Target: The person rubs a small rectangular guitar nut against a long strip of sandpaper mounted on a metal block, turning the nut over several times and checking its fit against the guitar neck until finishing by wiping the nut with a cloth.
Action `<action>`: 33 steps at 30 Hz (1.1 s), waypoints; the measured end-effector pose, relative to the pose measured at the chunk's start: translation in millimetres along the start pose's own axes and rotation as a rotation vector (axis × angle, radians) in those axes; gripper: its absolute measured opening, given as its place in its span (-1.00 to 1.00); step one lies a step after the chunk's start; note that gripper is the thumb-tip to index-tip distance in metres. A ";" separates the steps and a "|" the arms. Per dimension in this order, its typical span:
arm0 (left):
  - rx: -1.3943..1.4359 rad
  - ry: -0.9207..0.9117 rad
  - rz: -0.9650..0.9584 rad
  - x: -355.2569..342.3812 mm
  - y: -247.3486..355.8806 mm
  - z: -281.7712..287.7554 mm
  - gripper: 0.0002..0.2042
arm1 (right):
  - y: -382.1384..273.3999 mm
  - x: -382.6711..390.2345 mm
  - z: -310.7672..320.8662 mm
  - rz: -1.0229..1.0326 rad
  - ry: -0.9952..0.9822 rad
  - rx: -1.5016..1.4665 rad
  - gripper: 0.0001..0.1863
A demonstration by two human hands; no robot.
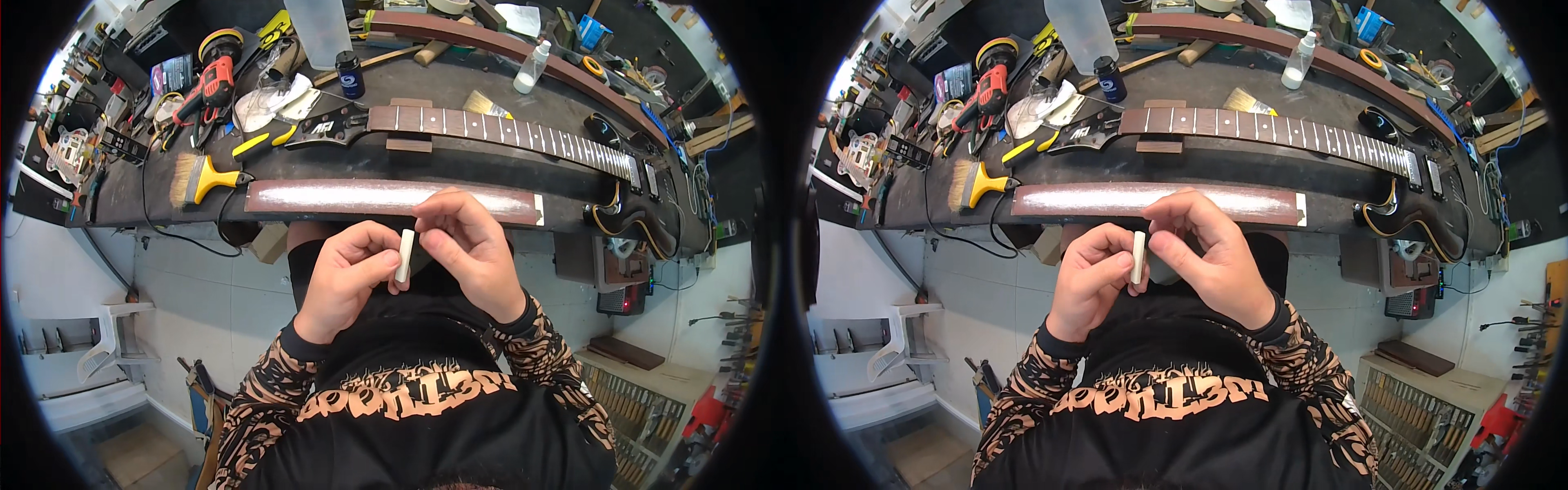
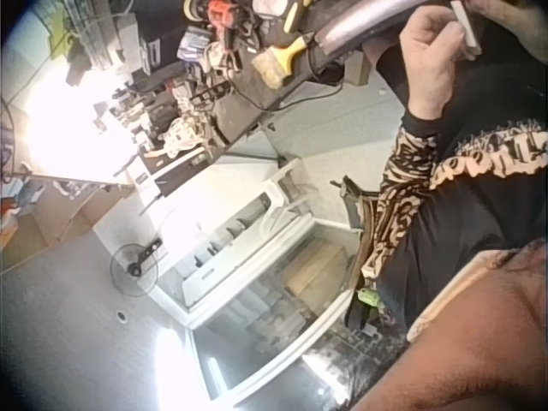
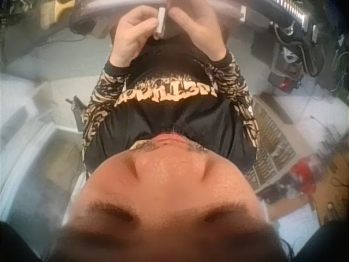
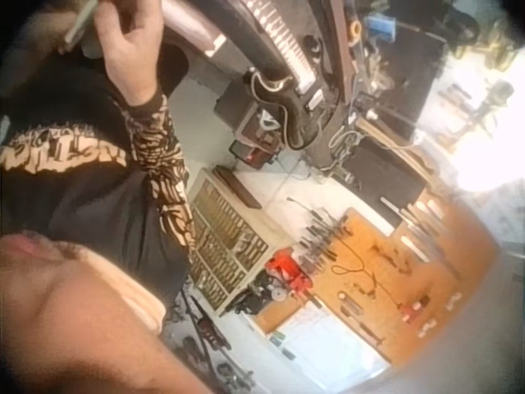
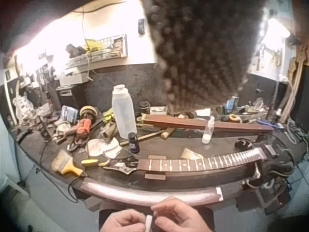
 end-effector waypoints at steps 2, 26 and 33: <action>0.093 -0.015 0.035 -0.6 -2.4 -1.7 -0.80 | 4.4 1.1 -6.2 -0.070 -0.094 0.018 -0.73; 0.104 0.054 -0.037 5.1 -12.6 -12.2 -0.71 | 57.4 8.6 5.9 -0.403 -0.079 -0.477 -0.73; -0.071 -0.017 -0.168 6.7 -8.1 -14.5 -0.69 | 70.5 15.0 -2.1 -0.462 -0.219 -0.714 -0.71</action>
Point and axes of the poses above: each hand's wrist, its own x-axis away from the middle knuckle, its own z-axis out of the back of the hand, y = z × x, the point moved 7 cm from there along -x, towards the middle knuckle, and after that the axes turned 15 degrees about -z, right-handed, at the moved point
